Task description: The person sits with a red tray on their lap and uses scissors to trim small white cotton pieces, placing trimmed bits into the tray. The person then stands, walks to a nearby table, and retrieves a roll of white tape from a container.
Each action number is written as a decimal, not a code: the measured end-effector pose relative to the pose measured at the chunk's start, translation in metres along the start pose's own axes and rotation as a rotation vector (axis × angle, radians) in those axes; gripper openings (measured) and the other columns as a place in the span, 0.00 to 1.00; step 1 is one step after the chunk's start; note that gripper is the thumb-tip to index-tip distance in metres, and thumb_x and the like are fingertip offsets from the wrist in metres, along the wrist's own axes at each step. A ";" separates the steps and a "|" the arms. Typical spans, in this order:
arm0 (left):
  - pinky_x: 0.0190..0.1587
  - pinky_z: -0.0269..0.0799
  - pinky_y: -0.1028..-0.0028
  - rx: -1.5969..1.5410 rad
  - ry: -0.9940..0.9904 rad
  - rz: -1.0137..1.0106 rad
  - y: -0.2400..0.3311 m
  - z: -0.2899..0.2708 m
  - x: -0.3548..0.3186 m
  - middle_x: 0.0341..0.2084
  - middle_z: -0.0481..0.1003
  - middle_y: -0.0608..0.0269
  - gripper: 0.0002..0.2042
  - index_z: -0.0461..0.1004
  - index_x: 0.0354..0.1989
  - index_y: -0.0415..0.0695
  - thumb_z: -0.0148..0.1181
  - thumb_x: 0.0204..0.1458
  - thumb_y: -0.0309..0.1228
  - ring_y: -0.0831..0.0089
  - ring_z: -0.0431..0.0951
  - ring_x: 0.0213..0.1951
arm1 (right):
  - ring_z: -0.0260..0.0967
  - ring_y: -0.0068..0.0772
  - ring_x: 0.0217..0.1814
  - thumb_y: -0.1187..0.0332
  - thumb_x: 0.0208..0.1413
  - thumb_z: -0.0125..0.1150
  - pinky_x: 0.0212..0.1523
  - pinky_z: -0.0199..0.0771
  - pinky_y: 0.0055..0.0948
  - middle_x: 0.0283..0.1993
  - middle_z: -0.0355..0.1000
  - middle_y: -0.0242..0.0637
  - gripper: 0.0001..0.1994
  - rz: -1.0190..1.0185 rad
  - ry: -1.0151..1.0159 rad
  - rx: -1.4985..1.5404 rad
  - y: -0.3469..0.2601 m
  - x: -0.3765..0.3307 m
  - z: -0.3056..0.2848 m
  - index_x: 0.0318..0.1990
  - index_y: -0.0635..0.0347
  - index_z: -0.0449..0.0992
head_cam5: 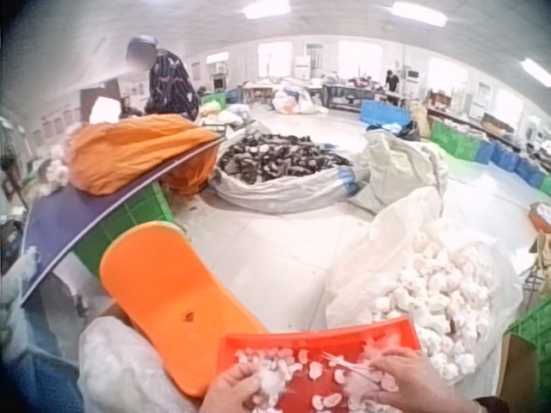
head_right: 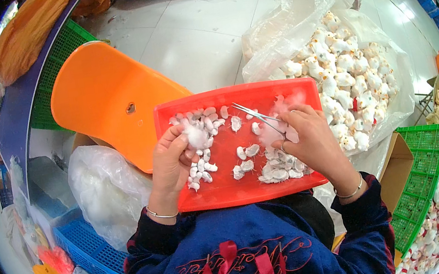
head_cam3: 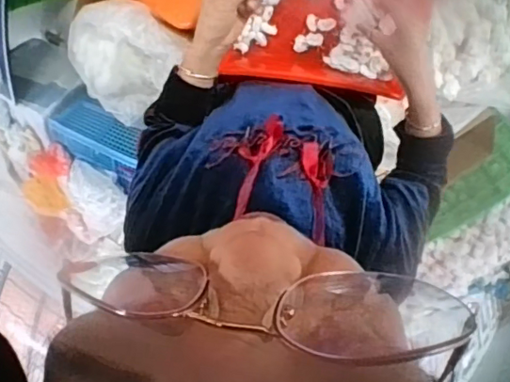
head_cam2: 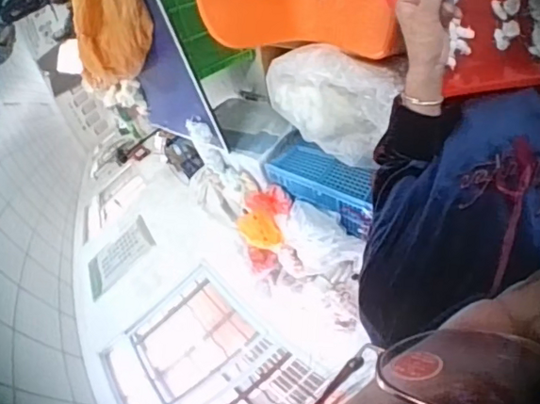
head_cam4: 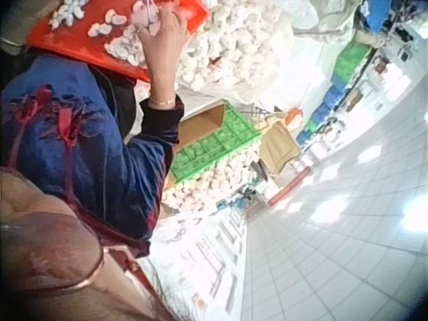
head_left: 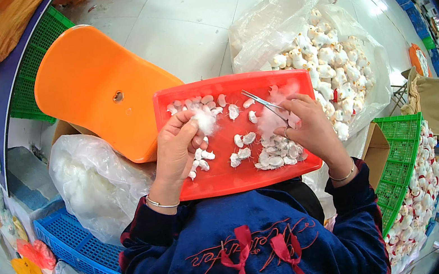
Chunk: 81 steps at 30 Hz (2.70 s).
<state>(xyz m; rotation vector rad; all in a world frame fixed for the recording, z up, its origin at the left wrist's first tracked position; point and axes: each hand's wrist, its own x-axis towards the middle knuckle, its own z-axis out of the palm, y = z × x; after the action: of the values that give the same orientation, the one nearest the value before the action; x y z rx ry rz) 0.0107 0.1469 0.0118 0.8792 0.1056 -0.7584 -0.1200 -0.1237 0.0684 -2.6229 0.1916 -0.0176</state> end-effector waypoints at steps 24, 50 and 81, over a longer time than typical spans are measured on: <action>0.28 0.77 0.81 0.467 -0.126 -0.074 -0.010 0.011 -0.005 0.31 0.81 0.61 0.07 0.78 0.45 0.36 0.59 0.62 0.25 0.82 0.78 0.24 | 0.71 0.38 0.41 0.59 0.43 0.76 0.43 0.64 0.37 0.34 0.74 0.34 0.20 -0.249 -0.355 -0.230 -0.042 0.009 -0.022 0.45 0.53 0.82; 0.44 0.79 0.74 -0.064 0.099 0.175 -0.005 0.024 -0.001 0.42 0.79 0.62 0.07 0.73 0.49 0.41 0.52 0.68 0.28 0.77 0.79 0.40 | 0.74 0.43 0.38 0.65 0.43 0.72 0.39 0.69 0.42 0.29 0.75 0.37 0.12 -0.213 -0.453 0.036 -0.007 0.006 -0.027 0.36 0.58 0.81; 0.27 0.67 0.83 -0.211 0.105 0.255 -0.006 0.022 0.004 0.40 0.81 0.60 0.08 0.75 0.46 0.41 0.53 0.67 0.31 0.82 0.76 0.30 | 0.72 0.40 0.32 0.68 0.45 0.75 0.39 0.72 0.36 0.29 0.74 0.37 0.16 -0.241 -0.419 0.624 -0.033 -0.001 -0.012 0.41 0.63 0.81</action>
<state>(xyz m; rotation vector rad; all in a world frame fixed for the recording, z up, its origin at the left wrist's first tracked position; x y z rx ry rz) 0.0050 0.1266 0.0209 0.7146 0.1608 -0.4538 -0.1167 -0.1008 0.0949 -1.9571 -0.2413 0.3321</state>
